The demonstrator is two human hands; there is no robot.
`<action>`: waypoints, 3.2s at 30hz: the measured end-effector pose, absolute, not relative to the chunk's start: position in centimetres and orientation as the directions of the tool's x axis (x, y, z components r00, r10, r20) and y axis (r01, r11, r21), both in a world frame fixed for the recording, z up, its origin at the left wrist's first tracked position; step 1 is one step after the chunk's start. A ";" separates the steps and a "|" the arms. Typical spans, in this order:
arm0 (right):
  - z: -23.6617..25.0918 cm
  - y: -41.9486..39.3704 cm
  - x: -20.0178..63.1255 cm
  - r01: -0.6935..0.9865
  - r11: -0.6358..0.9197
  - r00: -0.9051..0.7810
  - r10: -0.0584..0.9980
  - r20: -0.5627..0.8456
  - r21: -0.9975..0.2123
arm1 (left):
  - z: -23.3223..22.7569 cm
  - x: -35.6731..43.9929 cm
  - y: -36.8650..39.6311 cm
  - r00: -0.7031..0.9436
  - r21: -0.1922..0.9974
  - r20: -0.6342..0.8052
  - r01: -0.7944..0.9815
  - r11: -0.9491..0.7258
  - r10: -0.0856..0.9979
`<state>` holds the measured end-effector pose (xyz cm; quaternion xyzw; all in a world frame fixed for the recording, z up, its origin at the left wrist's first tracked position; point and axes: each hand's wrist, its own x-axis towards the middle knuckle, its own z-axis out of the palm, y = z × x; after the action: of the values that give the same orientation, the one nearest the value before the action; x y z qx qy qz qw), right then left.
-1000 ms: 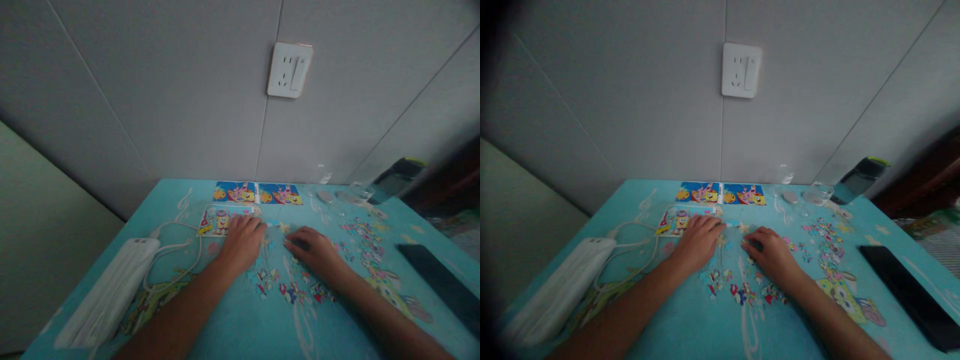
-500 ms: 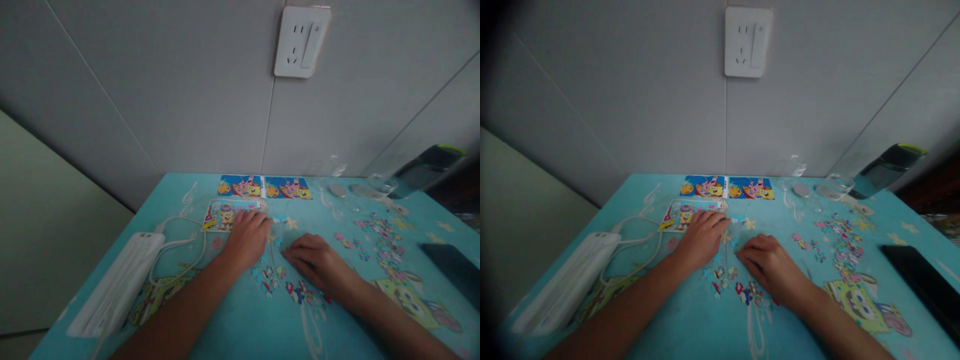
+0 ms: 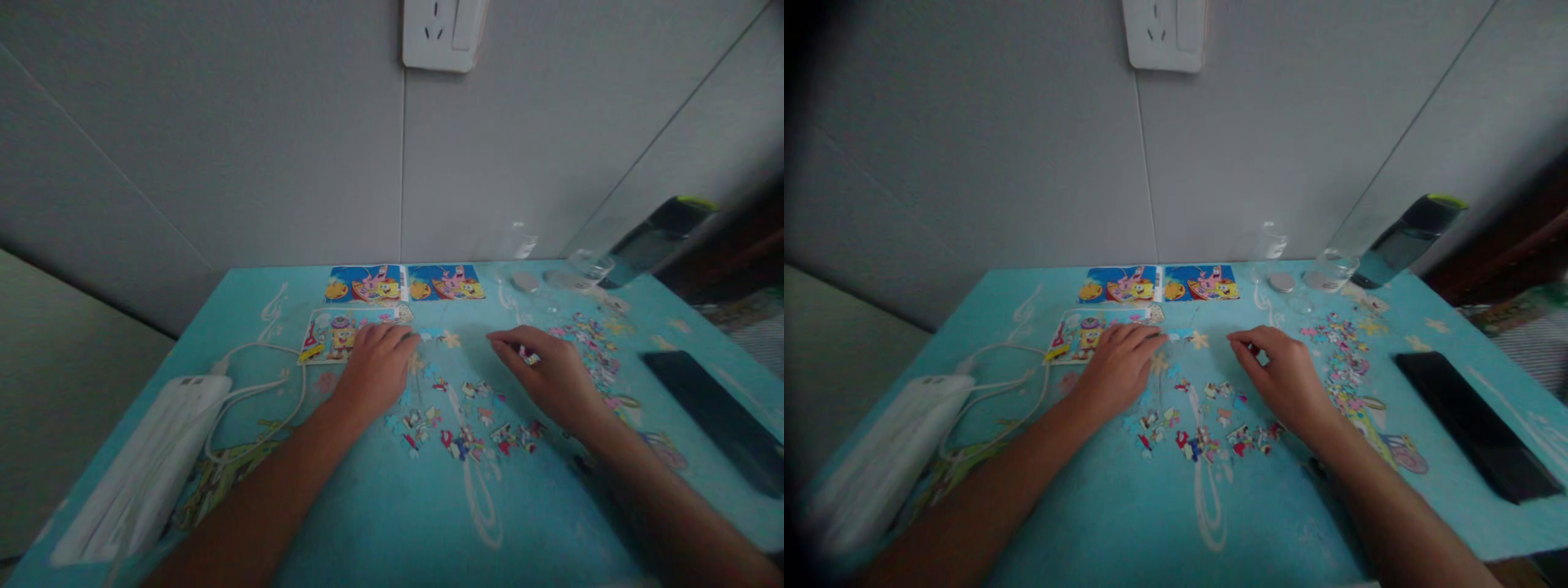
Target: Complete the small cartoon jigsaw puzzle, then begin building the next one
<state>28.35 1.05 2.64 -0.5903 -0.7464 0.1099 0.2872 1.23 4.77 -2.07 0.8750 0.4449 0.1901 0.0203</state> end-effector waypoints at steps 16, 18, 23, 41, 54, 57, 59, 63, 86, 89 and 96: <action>3.5 0.4 28.3 0.635 0.426 -0.527 0.849 0.041 -0.644 | -2.3 1.0 5.1 0.551 0.182 0.337 0.757 -0.628 0.763; 3.4 0.1 27.7 0.584 0.460 -0.625 0.781 -0.008 -0.668 | -2.2 1.1 5.0 0.548 0.189 0.341 0.756 -0.627 0.764; 2.8 0.0 27.0 0.620 0.468 -0.628 0.777 -0.041 -0.630 | -1.9 1.1 4.9 0.547 0.203 0.338 0.752 -0.627 0.766; 2.2 0.8 27.0 0.556 0.390 -0.528 0.848 0.050 -0.734 | -2.1 1.2 4.8 0.526 0.201 0.358 0.764 -0.614 0.772; 1.1 10.0 26.2 0.709 0.334 -0.416 0.909 0.015 -0.621 | -2.1 1.5 4.7 0.521 0.174 0.388 0.769 -0.615 0.761; 1.3 10.1 26.2 0.722 0.347 -0.429 0.903 0.006 -0.598 | -2.1 1.6 4.7 0.514 0.171 0.393 0.774 -0.610 0.762; 1.4 10.3 26.2 0.734 0.350 -0.427 0.904 0.005 -0.582 | -2.0 1.6 4.7 0.511 0.171 0.394 0.776 -0.608 0.764; 1.3 10.9 26.1 0.750 0.351 -0.432 0.902 -0.014 -0.560 | -2.0 1.6 4.7 0.517 0.163 0.395 0.774 -0.612 0.759; 2.0 5.6 28.6 0.849 0.394 -0.286 0.903 0.321 -0.351 | -2.1 1.5 4.7 0.524 0.187 0.367 0.767 -0.613 0.768; 1.1 3.7 30.9 0.876 0.322 -0.196 0.918 0.345 -0.360 | -2.0 1.5 4.6 0.522 0.191 0.352 0.773 -0.606 0.777; 0.5 2.1 29.8 0.817 0.359 -0.282 0.931 0.231 -0.452 | -1.8 1.5 4.7 0.526 0.195 0.336 0.773 -0.604 0.781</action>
<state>29.76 2.07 0.46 -0.5525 -0.7910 0.1232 0.2323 1.47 4.66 -1.82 0.8734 0.4448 0.1979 0.0106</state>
